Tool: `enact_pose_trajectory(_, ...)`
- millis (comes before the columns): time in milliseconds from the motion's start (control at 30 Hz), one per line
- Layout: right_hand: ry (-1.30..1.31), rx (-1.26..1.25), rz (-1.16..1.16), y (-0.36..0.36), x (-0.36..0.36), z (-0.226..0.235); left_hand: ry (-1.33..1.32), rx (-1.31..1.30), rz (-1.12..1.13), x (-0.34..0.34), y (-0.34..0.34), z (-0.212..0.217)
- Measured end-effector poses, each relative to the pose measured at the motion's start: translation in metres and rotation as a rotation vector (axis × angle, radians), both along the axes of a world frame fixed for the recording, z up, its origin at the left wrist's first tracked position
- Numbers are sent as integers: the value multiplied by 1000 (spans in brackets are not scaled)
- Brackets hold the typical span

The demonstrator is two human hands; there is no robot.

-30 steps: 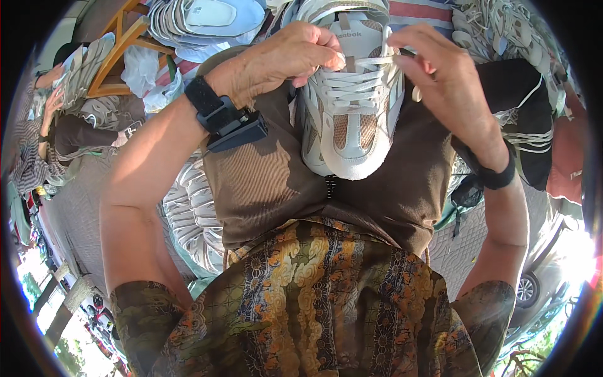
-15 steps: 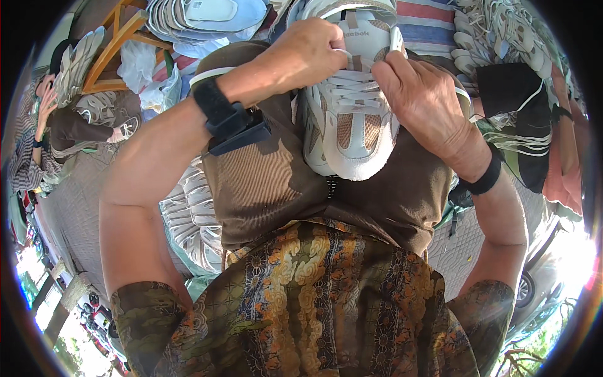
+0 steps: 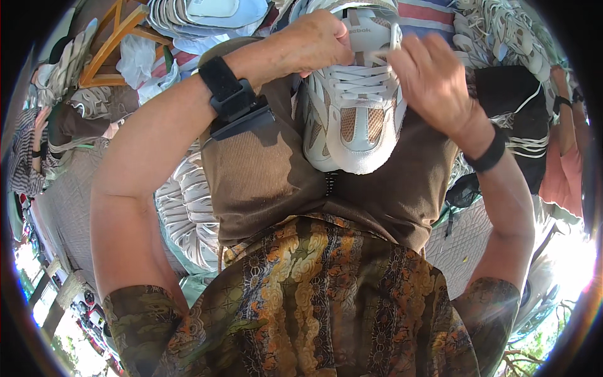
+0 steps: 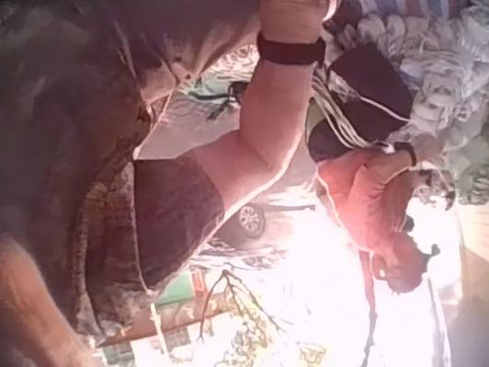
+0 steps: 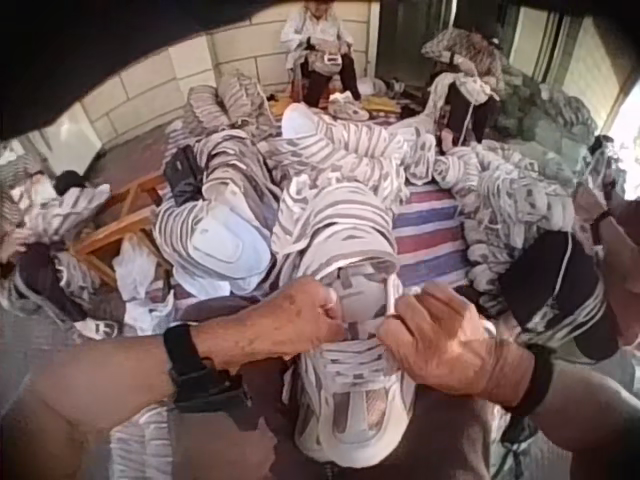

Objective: The person threads a white shoelace through the eyelets of a white sneaker held on their lap. They pull the lace through the holes and adjust the tension repeatedly, working on the shoe's lacing system.

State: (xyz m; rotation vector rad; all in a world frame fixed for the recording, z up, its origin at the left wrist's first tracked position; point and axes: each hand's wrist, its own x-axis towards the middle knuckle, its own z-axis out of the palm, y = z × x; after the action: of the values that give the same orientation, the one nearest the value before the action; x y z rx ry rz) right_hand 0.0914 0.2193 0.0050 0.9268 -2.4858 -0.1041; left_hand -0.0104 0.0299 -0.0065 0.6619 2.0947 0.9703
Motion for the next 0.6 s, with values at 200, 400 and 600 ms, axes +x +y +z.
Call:
enact_pose_trajectory(200,-66,42,-33,20,10,-1,109,91,-29,2,4,-16)
enact_pose_trajectory(400,83,2,-146,30,-18,-5,19,121,21,2,-3,-10)
enact_pose_trajectory(600,-81,-91,-259,36,-5,5,-61,124,17,2,-1,1)
